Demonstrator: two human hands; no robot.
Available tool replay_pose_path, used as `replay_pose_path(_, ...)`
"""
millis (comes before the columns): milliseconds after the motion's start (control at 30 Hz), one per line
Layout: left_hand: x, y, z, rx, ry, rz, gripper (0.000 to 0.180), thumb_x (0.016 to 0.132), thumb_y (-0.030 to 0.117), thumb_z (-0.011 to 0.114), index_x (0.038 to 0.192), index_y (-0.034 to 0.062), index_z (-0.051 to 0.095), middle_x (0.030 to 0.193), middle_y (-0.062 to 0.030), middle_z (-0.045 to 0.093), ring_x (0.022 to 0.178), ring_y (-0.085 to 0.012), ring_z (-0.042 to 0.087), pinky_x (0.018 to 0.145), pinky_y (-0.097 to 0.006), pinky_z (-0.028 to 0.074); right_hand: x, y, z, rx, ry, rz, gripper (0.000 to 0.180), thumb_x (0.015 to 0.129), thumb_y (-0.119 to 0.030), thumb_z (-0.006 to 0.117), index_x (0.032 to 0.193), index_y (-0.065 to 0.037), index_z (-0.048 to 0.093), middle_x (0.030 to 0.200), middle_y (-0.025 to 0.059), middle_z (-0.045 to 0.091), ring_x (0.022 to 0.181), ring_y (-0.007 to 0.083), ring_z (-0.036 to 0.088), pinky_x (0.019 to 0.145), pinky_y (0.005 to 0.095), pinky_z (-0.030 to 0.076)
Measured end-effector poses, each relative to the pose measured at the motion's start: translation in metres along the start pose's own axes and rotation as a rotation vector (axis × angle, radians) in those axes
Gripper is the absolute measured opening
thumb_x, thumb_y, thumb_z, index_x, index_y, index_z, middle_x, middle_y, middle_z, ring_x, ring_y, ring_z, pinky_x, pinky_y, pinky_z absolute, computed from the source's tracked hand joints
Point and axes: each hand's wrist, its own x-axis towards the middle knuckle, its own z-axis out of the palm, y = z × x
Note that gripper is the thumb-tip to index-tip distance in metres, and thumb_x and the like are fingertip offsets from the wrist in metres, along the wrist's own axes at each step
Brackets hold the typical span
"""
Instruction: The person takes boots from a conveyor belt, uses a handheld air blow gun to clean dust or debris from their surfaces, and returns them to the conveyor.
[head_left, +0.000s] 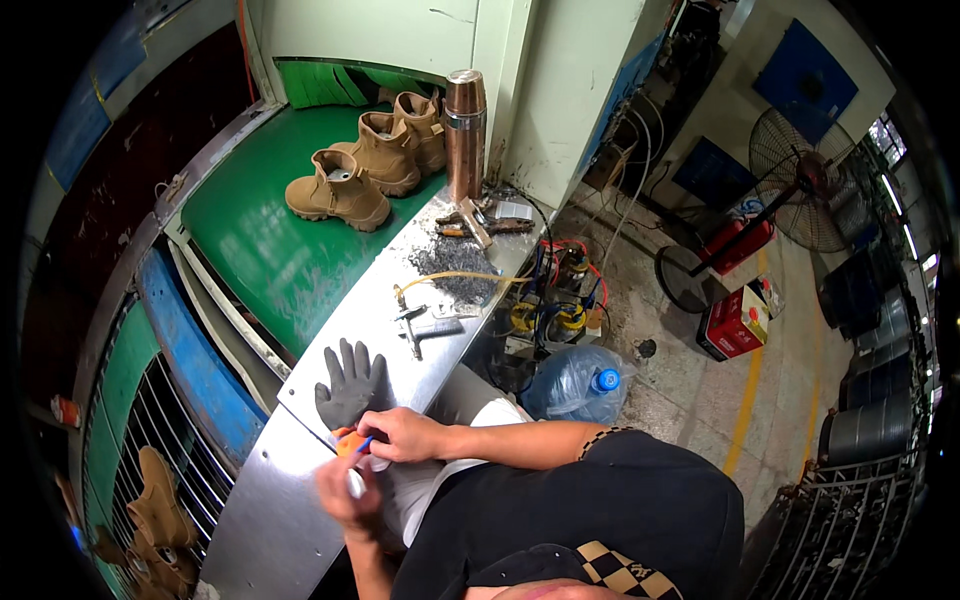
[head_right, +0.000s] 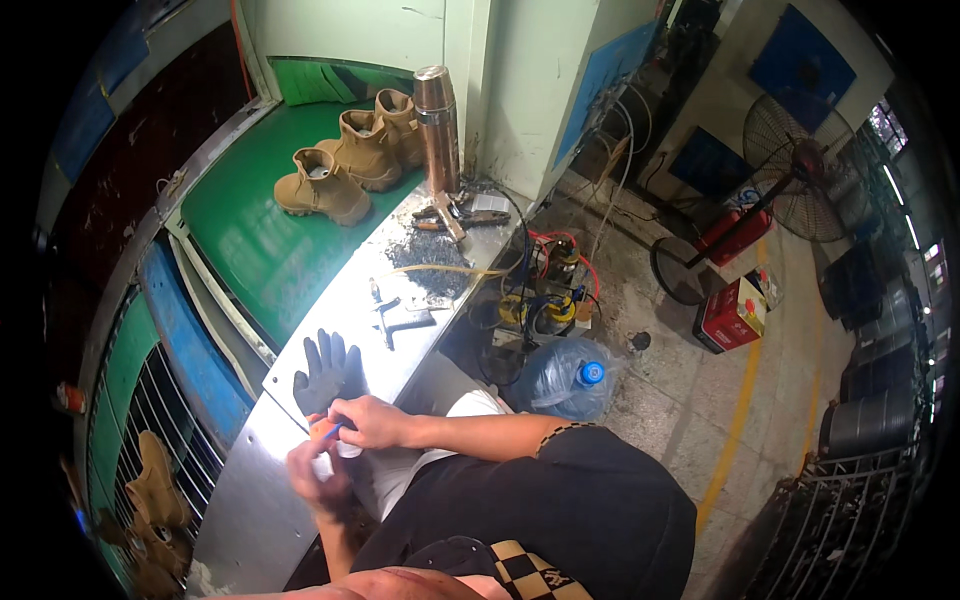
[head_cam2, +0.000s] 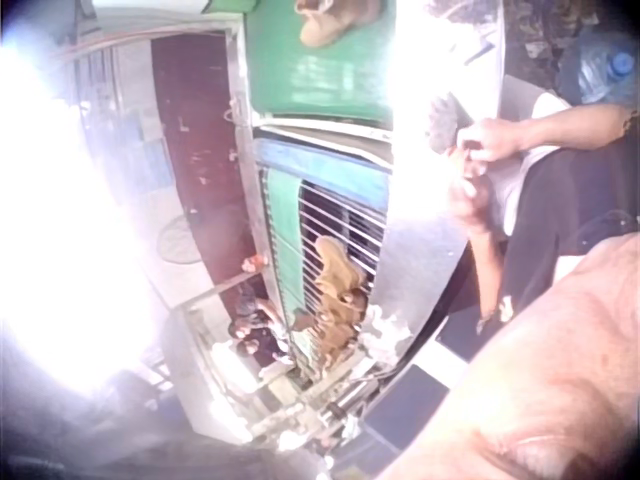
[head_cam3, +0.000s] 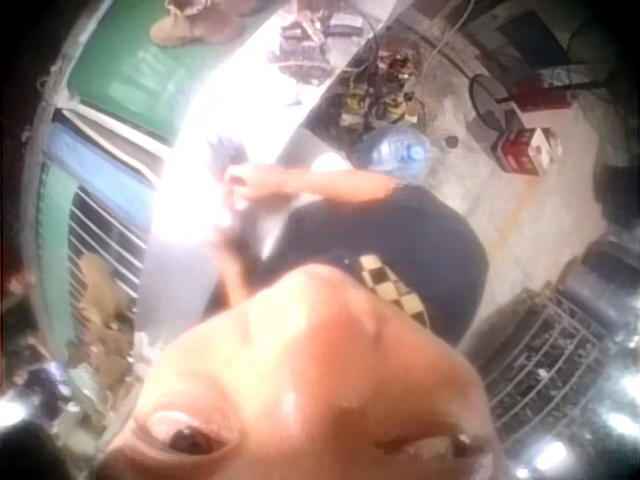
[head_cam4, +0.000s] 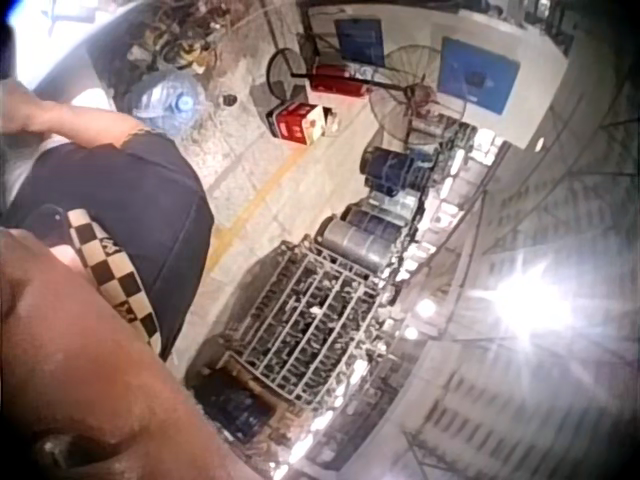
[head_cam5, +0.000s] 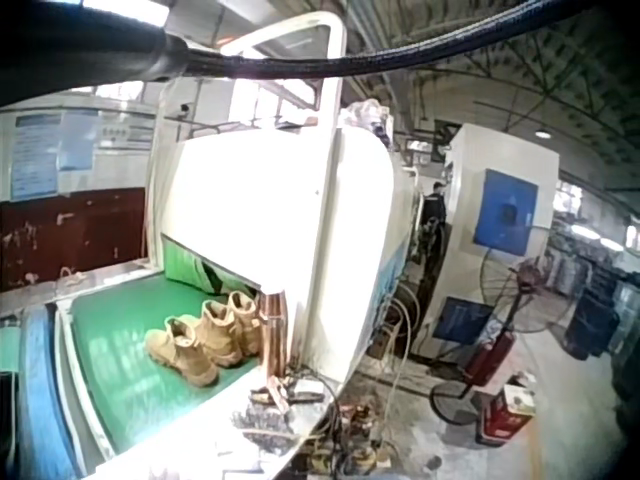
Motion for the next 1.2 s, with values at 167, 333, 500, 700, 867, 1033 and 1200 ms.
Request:
replay_pose_path(167,-0.011,0.012,0.028,-0.077,0.106,-0.228,0.021,0.089,0.002,0.060,0.109,-0.0009,0.056,0.104,-0.0184,0.060,0.096,-0.0362,0.059,0.087,-0.042,0.048,0.007,-0.013,0.009,0.157,0.041,-0.026,0.021,0.086,-0.012,0.061,0.103,0.000,0.060,0.090,0.0168,0.068,0.083,0.0320,0.067,0.074,0.0379,0.052)
replay_pose_path(333,-0.038,-0.015,0.039,-0.093,-0.021,-0.550,0.024,0.099,0.012,0.046,0.117,-0.0037,0.052,0.108,-0.0205,0.060,0.103,-0.0375,0.060,0.090,-0.041,0.047,0.015,-0.020,0.018,0.154,-0.006,-0.074,0.018,0.087,-0.012,0.057,0.100,0.000,0.061,0.093,0.0188,0.068,0.090,0.0361,0.065,0.080,0.0411,0.050)
replay_pose_path(500,0.000,-0.032,0.011,-0.779,-0.029,-1.057,0.026,0.094,0.001,0.047,0.119,-0.0027,0.054,0.107,-0.0109,0.063,0.097,-0.0246,0.062,0.083,-0.035,0.050,0.023,-0.011,0.028,0.119,-0.151,-0.196,0.013,0.086,-0.006,0.061,0.098,0.000,0.061,0.092,0.0158,0.066,0.085,0.0351,0.064,0.077,0.0412,0.049)
replay_pose_path(700,0.053,-0.046,-0.032,-1.303,0.382,-0.820,0.043,0.078,-0.015,0.041,0.118,-0.0064,0.053,0.115,-0.0136,0.060,0.105,-0.0194,0.058,0.096,-0.033,0.044,0.051,-0.029,0.025,0.260,-0.298,-0.212,0.010,0.086,-0.004,0.063,0.096,-0.002,0.062,0.082,0.0116,0.066,0.078,0.0257,0.065,0.071,0.0364,0.049)
replay_pose_path(867,0.079,-0.042,-0.056,-1.207,0.335,-0.738,0.043,0.075,-0.014,0.039,0.114,-0.0063,0.055,0.113,-0.0108,0.059,0.102,-0.0169,0.056,0.094,-0.030,0.042,0.056,-0.057,0.011,0.267,-0.309,-0.265,0.009,0.087,-0.006,0.063,0.095,-0.001,0.062,0.082,0.0129,0.066,0.076,0.0274,0.065,0.069,0.0370,0.049)
replay_pose_path(1033,0.096,-0.040,-0.056,-1.026,0.157,-0.705,0.026,0.089,-0.004,0.042,0.109,-0.0047,0.058,0.102,-0.0052,0.063,0.088,-0.0097,0.057,0.081,-0.023,0.044,0.056,-0.064,0.001,0.089,-0.218,-0.264,0.011,0.087,-0.008,0.063,0.096,-0.002,0.063,0.085,0.0154,0.067,0.081,0.0339,0.066,0.069,0.0405,0.049)
replay_pose_path(1200,0.091,-0.046,-0.008,-0.940,0.101,-0.775,0.013,0.096,0.004,0.044,0.090,0.0026,0.055,0.087,0.0012,0.053,0.076,-0.0063,0.048,0.069,-0.021,0.039,0.065,-0.043,0.005,-0.009,-0.008,-0.330,0.014,0.084,-0.013,0.065,0.093,-0.002,0.060,0.082,0.0147,0.065,0.074,0.0339,0.064,0.069,0.0402,0.050)
